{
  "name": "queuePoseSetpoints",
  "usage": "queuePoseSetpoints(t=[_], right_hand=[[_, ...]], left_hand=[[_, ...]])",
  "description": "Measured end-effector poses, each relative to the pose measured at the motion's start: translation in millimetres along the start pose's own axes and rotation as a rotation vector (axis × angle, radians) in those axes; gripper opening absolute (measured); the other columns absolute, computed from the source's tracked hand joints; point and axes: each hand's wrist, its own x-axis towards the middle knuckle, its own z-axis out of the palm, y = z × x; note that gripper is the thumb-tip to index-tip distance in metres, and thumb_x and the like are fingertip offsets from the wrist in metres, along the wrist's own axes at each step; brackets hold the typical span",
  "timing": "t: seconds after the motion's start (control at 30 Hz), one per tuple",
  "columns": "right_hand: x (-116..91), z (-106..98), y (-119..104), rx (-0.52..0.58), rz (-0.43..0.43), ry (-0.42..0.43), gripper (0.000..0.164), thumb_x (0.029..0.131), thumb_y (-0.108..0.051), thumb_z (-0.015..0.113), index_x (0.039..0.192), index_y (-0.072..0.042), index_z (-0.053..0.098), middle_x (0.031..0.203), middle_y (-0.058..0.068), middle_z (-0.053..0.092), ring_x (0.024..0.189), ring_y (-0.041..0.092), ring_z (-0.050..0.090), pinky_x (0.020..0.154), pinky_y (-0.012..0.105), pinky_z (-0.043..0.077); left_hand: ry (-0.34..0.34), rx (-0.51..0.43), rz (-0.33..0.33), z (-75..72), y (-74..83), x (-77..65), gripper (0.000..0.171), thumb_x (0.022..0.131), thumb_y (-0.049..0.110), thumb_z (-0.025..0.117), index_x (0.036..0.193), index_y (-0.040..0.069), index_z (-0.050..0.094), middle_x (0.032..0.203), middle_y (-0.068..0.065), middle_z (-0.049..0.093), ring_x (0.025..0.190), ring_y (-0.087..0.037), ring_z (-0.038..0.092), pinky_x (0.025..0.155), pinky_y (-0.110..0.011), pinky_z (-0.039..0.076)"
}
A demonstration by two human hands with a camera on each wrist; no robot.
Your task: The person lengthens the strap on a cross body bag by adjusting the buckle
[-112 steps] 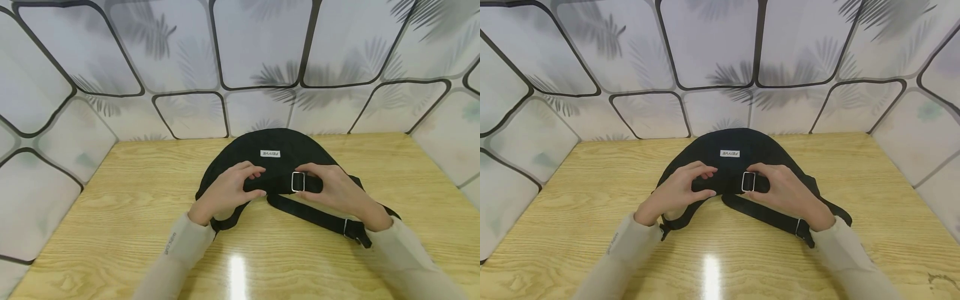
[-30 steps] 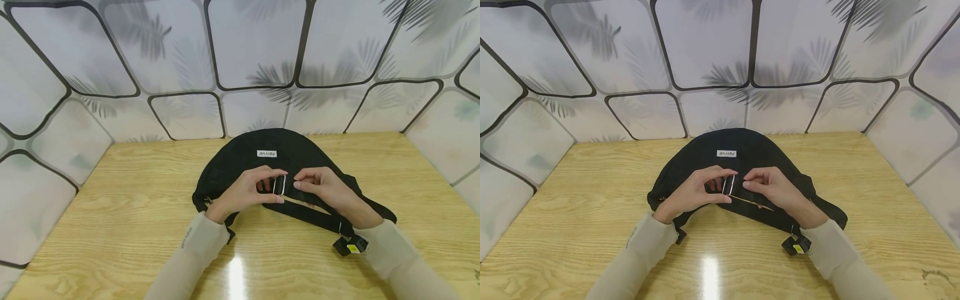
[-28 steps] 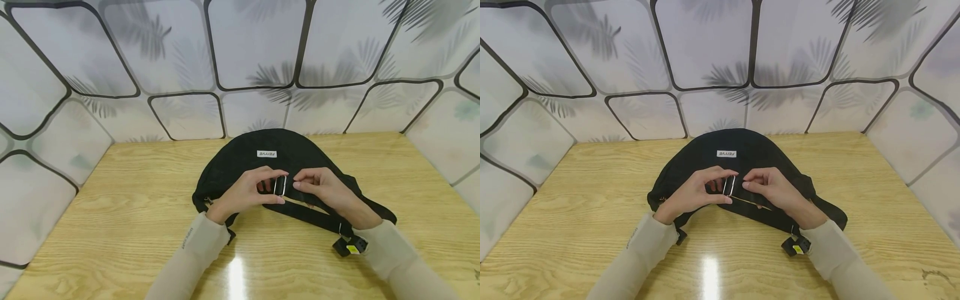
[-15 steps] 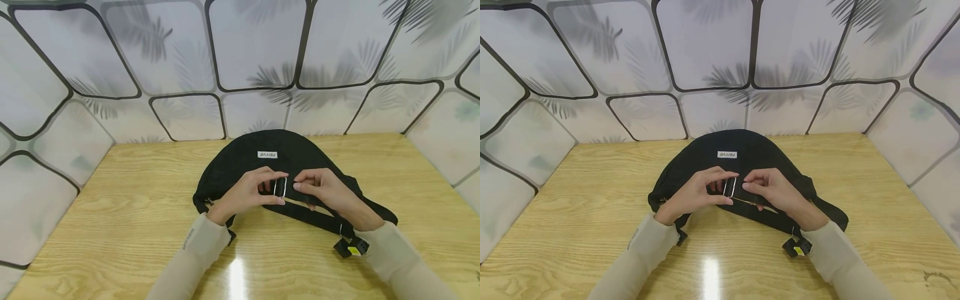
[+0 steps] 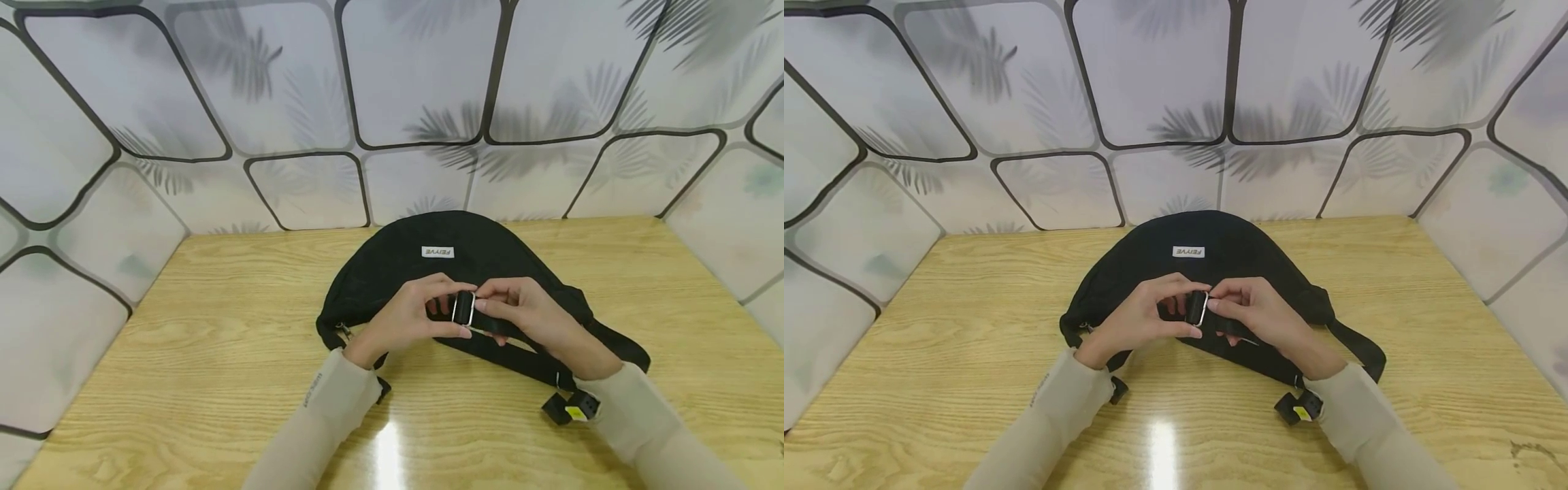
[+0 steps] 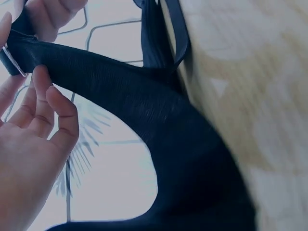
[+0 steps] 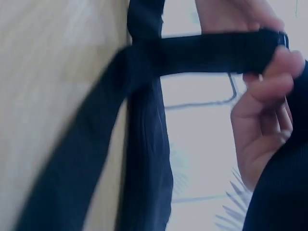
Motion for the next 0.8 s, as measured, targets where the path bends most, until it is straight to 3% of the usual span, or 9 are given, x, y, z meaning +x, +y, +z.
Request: queuePoseSetpoints(t=[0.23,0.47,0.8], right_hand=[[-4,-16,0,-0.050,0.025,-0.113,0.018,0.103,-0.001,0.054,0.107,0.016,0.057,0.077,0.001,0.068,0.061,0.017,0.064,0.062,0.031,0.055],[-2,-9,2,-0.008,-0.013,-0.102,0.019,0.103,0.001,0.054,0.104,0.020,0.055,0.078,0.002,0.068,0.061,0.013,0.062,0.057,0.027,0.053],[-1,-9,8,0.017,-0.124,-0.080,0.011,0.101,0.006,0.053,0.097,0.007,0.063,0.073,-0.001,0.066,0.057,0.015,0.061,0.056,0.029,0.053]], left_hand=[[0.062,-0.026,0.007,-8.9,1.2,-1.6,0.054,0.085,0.011,0.084,0.135,0.005,0.065,0.099,0.000,0.061,0.081,-0.010,0.052,0.074,-0.029,0.048],[0.045,-0.055,0.007,-7.7,-0.6,-1.6,0.054,0.084,0.011,0.084,0.135,0.006,0.065,0.100,0.001,0.061,0.082,-0.010,0.053,0.073,-0.029,0.048],[0.028,-0.104,-0.032,-7.6,2.0,-1.8,0.054,0.086,0.011,0.083,0.137,0.008,0.064,0.105,0.000,0.062,0.083,-0.014,0.055,0.074,-0.030,0.048]])
